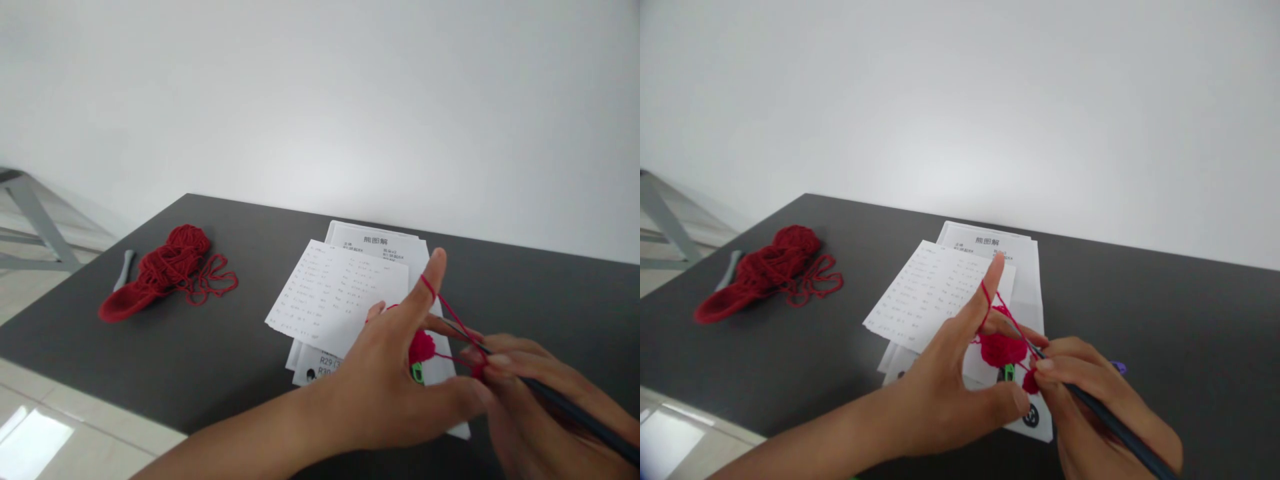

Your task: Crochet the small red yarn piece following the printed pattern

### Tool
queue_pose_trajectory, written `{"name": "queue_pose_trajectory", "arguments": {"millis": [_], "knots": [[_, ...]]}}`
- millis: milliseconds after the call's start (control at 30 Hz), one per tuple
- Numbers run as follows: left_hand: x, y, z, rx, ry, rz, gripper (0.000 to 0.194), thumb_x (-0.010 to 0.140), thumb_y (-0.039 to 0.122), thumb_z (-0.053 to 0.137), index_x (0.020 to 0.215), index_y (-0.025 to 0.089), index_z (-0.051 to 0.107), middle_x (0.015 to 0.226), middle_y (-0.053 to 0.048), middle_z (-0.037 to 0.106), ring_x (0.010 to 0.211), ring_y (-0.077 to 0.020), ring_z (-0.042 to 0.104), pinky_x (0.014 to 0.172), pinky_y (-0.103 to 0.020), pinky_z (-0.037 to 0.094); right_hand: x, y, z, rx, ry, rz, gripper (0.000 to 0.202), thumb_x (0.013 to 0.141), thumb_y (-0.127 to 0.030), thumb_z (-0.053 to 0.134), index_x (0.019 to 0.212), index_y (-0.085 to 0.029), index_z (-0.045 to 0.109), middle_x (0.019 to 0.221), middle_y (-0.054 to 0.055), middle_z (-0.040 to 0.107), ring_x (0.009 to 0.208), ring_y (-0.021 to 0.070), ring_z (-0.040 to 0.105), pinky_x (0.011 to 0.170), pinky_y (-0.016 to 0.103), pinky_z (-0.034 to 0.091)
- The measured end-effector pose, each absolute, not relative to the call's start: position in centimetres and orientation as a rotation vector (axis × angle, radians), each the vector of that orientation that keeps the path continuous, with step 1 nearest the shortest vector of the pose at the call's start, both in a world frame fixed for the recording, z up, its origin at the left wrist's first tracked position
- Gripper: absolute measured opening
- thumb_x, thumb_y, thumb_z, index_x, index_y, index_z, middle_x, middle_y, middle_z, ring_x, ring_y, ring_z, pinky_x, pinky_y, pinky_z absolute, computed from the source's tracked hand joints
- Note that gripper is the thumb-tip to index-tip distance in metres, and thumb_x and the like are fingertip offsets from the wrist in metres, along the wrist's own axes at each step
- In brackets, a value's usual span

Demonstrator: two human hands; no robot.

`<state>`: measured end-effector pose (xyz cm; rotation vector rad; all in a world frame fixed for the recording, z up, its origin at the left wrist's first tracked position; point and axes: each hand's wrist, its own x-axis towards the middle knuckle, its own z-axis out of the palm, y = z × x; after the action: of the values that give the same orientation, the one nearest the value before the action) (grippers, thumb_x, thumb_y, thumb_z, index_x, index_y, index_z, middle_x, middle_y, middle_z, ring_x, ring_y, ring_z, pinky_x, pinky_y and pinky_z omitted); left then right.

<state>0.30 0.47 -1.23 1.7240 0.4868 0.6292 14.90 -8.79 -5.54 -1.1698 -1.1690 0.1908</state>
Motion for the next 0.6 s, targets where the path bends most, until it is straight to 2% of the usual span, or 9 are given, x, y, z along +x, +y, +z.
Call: {"name": "queue_pose_trajectory", "arguments": {"millis": [100, 267, 367, 500, 600], "knots": [[0.7, -0.1, -1.6, 1.662, 0.494, 0.679, 0.113, 0.077, 0.027, 0.078, 0.158, 0.039, 0.001, 0.11, -0.003, 0.077, 0.101, -0.0275, 0.071, 0.099, -0.052, 0.051, 14.5, -8.8, -5.2, -1.144, -1.277, 0.131, 0.012, 0.102, -0.02, 0.075, 0.093, -0.015, 0.068, 0.096, 0.009, 0.055, 0.084, 0.0227, 0.057, 0.067, 0.023, 0.048], [1.3, -0.5, -1.6, 1.505, 0.597, 0.689, 0.096, 0.083, 0.027, 0.073, 0.157, 0.043, 0.014, 0.095, -0.001, 0.08, 0.085, -0.0242, 0.074, 0.084, -0.045, 0.056, 14.2, -8.7, -5.2, -1.163, -1.261, 0.038, 0.014, 0.104, -0.022, 0.078, 0.094, -0.016, 0.069, 0.098, 0.009, 0.055, 0.085, 0.0213, 0.055, 0.064, 0.023, 0.045], [1.3, -0.6, -1.5, 1.46, 0.636, 0.691, 0.092, 0.083, 0.025, 0.072, 0.157, 0.042, 0.02, 0.089, 0.0, 0.079, 0.079, -0.0212, 0.073, 0.082, -0.042, 0.056, 14.0, -8.7, -5.4, -1.174, -1.259, 0.028, 0.016, 0.105, -0.025, 0.078, 0.094, -0.017, 0.07, 0.097, 0.009, 0.055, 0.085, 0.0218, 0.055, 0.064, 0.024, 0.045], [1.0, -0.8, -1.3, 1.457, 0.655, 0.699, 0.096, 0.078, 0.019, 0.074, 0.157, 0.04, 0.023, 0.075, 0.004, 0.073, 0.074, -0.0171, 0.066, 0.079, -0.036, 0.055, 13.6, -8.3, -5.4, -1.182, -1.19, 0.027, 0.014, 0.102, -0.027, 0.079, 0.094, -0.018, 0.073, 0.095, 0.008, 0.055, 0.081, 0.0213, 0.055, 0.067, 0.025, 0.044], [0.9, -0.9, -1.1, 1.338, 0.629, 0.687, 0.104, 0.074, 0.015, 0.076, 0.158, 0.038, 0.018, 0.068, 0.007, 0.065, 0.066, -0.0128, 0.058, 0.075, -0.03, 0.053, 13.8, -8.4, -5.8, -1.159, -1.071, -0.014, 0.02, 0.099, -0.034, 0.087, 0.094, -0.019, 0.074, 0.1, 0.008, 0.055, 0.084, 0.0199, 0.054, 0.073, 0.024, 0.043]]}}
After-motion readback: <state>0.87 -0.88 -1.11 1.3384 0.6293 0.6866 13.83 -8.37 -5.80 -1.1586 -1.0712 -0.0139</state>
